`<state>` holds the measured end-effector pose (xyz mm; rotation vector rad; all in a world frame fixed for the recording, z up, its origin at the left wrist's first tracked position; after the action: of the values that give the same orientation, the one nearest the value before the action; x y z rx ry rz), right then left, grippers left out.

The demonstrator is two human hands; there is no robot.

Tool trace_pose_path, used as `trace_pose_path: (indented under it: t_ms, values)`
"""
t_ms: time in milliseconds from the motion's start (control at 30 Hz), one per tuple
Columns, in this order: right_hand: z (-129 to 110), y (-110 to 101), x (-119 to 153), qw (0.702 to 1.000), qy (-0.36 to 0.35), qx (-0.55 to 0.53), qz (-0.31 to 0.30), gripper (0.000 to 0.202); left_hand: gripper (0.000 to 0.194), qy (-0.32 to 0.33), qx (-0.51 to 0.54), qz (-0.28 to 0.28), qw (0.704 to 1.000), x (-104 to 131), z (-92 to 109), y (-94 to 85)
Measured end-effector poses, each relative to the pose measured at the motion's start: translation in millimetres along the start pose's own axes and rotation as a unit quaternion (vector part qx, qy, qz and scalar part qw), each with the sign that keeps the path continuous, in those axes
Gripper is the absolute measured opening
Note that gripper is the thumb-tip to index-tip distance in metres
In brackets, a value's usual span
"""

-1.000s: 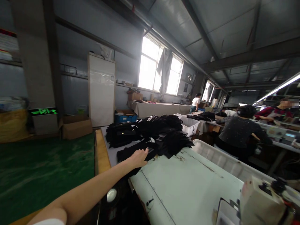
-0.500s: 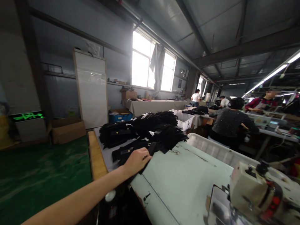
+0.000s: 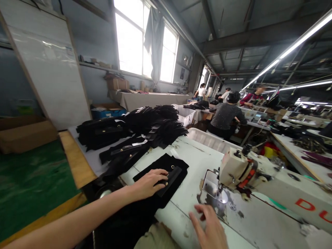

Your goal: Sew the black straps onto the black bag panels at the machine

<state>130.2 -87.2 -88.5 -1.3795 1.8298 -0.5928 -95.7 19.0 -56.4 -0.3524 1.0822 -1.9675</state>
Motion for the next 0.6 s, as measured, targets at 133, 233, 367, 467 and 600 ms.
trace_pose_path:
  t_ms: [133, 233, 367, 467, 600]
  values:
    - [-21.6, 34.9, -81.2, 0.999, 0.001, 0.036, 0.002, 0.027, 0.049, -0.029, -0.017, -0.002, 0.999, 8.0, -5.0, 15.4]
    - [-28.5, 49.5, -113.2, 0.999, -0.021, 0.037, -0.033, 0.005, 0.048, -0.031, -0.024, -0.006, 0.999, 10.7, -5.2, 21.7]
    - [-9.3, 28.8, -101.3, 0.999, -0.021, 0.031, -0.04, 0.018, 0.045, -0.024, -0.023, -0.003, 0.999, 11.7, -5.5, 24.3]
    - [8.1, 2.8, -62.3, 1.0, -0.006, 0.018, -0.025, 0.031, 0.046, -0.021, -0.012, -0.003, 1.0, 11.2, -5.7, 27.0]
    - [3.5, -8.6, -9.3, 0.994, -0.001, -0.104, 0.034, 0.044, 0.046, -0.017, 0.009, -0.034, 0.999, 6.5, 0.2, 27.5]
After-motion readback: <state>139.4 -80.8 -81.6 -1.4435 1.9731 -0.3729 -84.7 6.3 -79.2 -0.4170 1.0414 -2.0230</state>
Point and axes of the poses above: each hand's wrist, its own x-axis away from the middle knuckle, its own y-axis out of the palm, z = x × y, the point moved 6 cm from there along -x, towards the middle knuckle
